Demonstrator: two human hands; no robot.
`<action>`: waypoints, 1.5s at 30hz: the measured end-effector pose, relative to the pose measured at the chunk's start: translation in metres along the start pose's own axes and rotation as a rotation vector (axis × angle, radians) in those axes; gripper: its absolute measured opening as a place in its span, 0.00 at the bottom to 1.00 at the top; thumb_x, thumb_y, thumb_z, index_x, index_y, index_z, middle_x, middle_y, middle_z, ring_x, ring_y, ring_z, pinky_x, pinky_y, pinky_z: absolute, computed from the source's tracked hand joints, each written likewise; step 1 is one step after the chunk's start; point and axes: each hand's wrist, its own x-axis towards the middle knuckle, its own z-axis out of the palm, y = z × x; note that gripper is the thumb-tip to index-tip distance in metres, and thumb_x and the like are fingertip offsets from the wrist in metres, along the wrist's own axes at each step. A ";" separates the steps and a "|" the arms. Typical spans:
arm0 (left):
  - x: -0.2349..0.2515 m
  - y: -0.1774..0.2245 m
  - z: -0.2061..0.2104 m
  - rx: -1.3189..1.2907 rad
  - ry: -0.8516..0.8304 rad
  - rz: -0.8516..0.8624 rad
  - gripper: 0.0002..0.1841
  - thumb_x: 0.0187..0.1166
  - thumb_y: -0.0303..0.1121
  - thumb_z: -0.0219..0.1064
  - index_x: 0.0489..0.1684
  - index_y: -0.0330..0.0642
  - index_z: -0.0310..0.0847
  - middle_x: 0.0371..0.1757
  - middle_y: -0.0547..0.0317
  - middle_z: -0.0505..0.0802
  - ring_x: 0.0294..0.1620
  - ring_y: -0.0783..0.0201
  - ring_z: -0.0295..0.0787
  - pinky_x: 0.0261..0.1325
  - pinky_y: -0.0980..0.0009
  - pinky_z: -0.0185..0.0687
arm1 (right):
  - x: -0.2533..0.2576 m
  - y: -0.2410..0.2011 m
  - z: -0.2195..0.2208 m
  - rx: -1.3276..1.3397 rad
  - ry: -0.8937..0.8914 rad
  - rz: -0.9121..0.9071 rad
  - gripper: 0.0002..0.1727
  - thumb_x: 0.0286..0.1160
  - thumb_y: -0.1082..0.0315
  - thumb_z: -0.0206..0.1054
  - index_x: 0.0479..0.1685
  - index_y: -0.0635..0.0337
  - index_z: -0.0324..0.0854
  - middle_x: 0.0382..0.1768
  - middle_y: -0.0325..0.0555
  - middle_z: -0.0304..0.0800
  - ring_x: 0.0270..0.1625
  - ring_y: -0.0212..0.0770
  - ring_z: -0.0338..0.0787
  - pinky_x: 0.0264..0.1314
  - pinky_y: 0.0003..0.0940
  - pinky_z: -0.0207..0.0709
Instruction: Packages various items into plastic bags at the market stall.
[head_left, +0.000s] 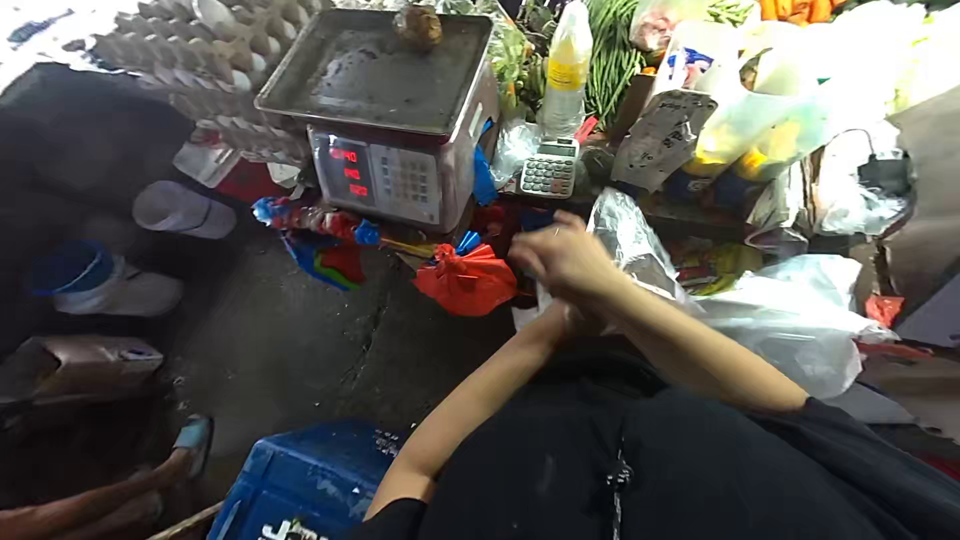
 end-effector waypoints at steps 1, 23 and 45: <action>0.008 -0.006 0.011 -0.113 0.021 0.067 0.16 0.76 0.31 0.72 0.55 0.27 0.87 0.52 0.39 0.94 0.58 0.52 0.91 0.68 0.56 0.81 | 0.011 0.021 -0.013 -0.048 0.063 0.088 0.28 0.93 0.48 0.47 0.51 0.56 0.91 0.42 0.50 0.97 0.54 0.51 0.95 0.85 0.63 0.64; 0.025 -0.038 -0.033 -1.126 0.401 -0.353 0.17 0.91 0.28 0.42 0.53 0.44 0.81 0.32 0.68 0.92 0.32 0.78 0.88 0.39 0.78 0.88 | -0.130 0.155 -0.046 0.601 -0.359 0.731 0.15 0.88 0.69 0.59 0.33 0.64 0.85 0.22 0.40 0.81 0.25 0.30 0.78 0.33 0.32 0.75; 0.009 -0.065 -0.043 -0.784 0.685 -0.428 0.08 0.77 0.24 0.69 0.49 0.32 0.85 0.38 0.58 0.95 0.39 0.71 0.93 0.49 0.71 0.90 | 0.003 0.066 -0.019 0.508 -0.222 0.292 0.35 0.81 0.41 0.65 0.75 0.59 0.80 0.70 0.54 0.87 0.72 0.48 0.86 0.77 0.49 0.77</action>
